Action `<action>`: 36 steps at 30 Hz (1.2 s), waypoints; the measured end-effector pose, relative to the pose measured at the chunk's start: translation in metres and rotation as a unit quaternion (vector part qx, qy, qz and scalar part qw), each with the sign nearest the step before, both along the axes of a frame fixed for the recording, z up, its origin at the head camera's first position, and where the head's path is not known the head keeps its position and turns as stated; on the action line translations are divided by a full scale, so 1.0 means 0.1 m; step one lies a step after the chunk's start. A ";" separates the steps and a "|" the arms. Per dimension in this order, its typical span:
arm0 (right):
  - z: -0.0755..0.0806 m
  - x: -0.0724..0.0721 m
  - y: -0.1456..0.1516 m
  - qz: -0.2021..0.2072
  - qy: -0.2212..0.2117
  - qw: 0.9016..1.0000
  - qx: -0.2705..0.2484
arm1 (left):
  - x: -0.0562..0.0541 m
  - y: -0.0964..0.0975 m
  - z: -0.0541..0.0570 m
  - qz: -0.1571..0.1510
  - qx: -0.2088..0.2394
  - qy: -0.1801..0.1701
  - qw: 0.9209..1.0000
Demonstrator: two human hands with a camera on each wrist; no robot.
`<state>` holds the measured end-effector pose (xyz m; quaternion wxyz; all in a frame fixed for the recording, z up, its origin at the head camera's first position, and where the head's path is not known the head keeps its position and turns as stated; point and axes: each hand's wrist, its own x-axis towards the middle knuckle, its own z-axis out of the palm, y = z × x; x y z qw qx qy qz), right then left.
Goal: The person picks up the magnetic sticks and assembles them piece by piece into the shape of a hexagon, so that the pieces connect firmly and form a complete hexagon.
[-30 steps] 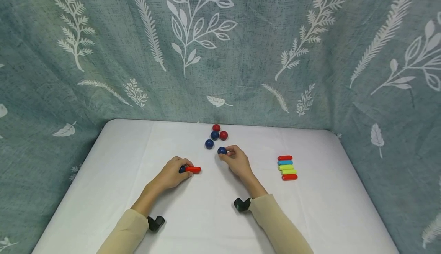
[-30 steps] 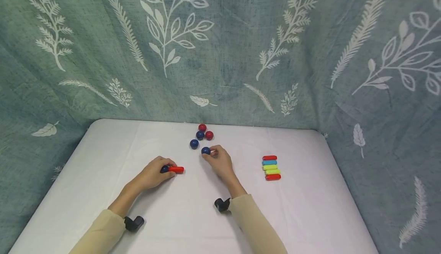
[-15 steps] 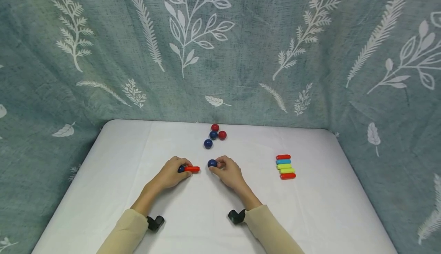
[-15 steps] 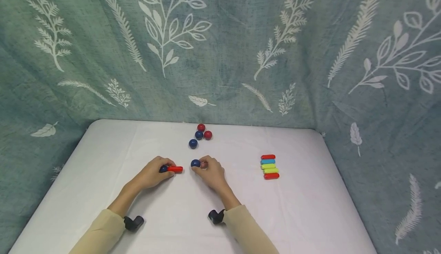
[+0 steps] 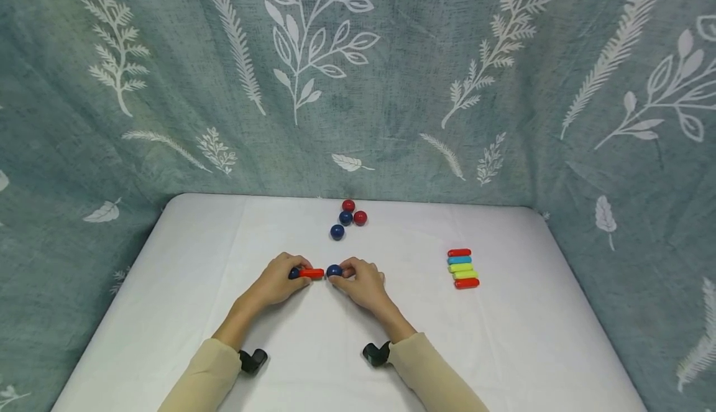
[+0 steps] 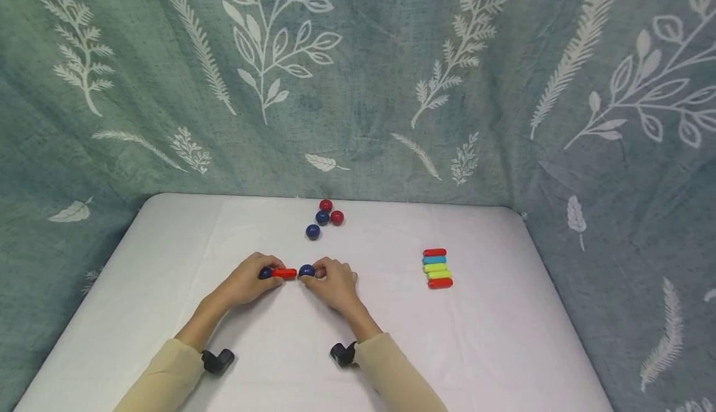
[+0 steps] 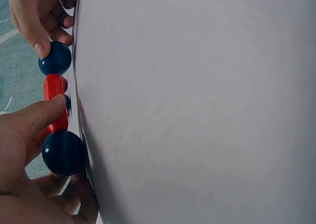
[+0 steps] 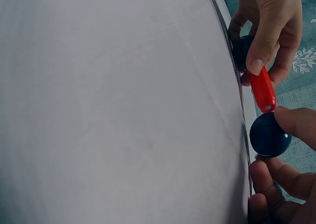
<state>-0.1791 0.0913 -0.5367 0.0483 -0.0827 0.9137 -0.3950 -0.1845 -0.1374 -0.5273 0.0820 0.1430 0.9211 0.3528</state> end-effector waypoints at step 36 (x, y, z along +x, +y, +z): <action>0.01 0.02 -0.06 -0.001 0.001 1.000 0.008 | 0.06 0.11 0.03 -0.004 -0.080 0.046 0.996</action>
